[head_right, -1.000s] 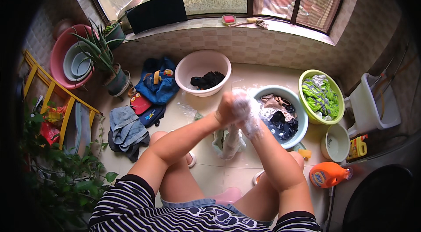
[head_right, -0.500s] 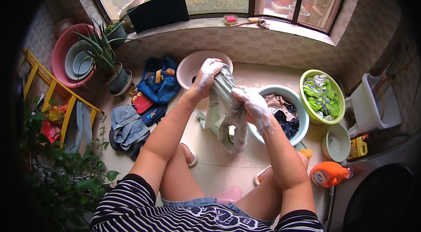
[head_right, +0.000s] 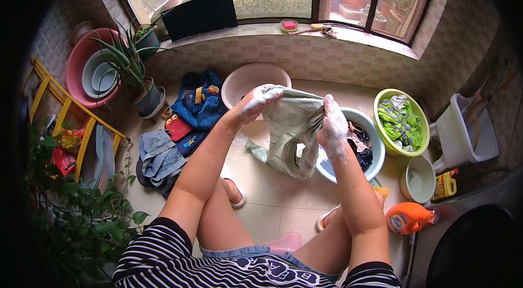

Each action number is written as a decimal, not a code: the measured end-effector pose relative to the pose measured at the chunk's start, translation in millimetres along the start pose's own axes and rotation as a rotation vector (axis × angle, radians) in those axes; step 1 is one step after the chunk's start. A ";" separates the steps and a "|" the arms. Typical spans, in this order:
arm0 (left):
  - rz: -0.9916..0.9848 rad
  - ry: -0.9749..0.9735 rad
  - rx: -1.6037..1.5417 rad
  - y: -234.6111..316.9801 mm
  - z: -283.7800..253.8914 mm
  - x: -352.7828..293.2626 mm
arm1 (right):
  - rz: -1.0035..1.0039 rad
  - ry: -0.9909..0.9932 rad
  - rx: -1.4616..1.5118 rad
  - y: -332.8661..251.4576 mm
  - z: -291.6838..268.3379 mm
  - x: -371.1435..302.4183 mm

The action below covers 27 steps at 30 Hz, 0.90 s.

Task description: The person washes a garment by hand in a plastic basin of soapy water, scrubbing the fabric and wringing it out.

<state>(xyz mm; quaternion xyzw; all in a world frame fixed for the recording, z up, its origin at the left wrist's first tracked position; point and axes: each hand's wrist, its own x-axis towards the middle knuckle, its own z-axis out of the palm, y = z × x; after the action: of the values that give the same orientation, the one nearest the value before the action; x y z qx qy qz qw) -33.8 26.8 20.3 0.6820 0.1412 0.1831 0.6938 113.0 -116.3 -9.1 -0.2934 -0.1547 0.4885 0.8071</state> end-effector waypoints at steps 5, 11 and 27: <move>0.098 0.222 -0.747 -8.9 24.3 10.8 | 0.099 0.056 0.141 27.0 -16.6 12.2; 0.787 0.071 0.544 -6.8 117.4 -5.8 | 0.301 -0.619 0.472 18.2 -74.8 39.2; 0.863 0.360 0.991 -17.1 55.2 10.5 | 0.284 0.060 -0.026 26.0 54.3 -39.8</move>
<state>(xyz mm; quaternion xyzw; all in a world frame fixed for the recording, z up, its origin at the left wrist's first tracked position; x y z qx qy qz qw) 1.2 -18.0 5.5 0.8734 0.0372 0.4678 0.1302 46.8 -124.7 18.5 -0.3374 -0.0938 0.5867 0.7301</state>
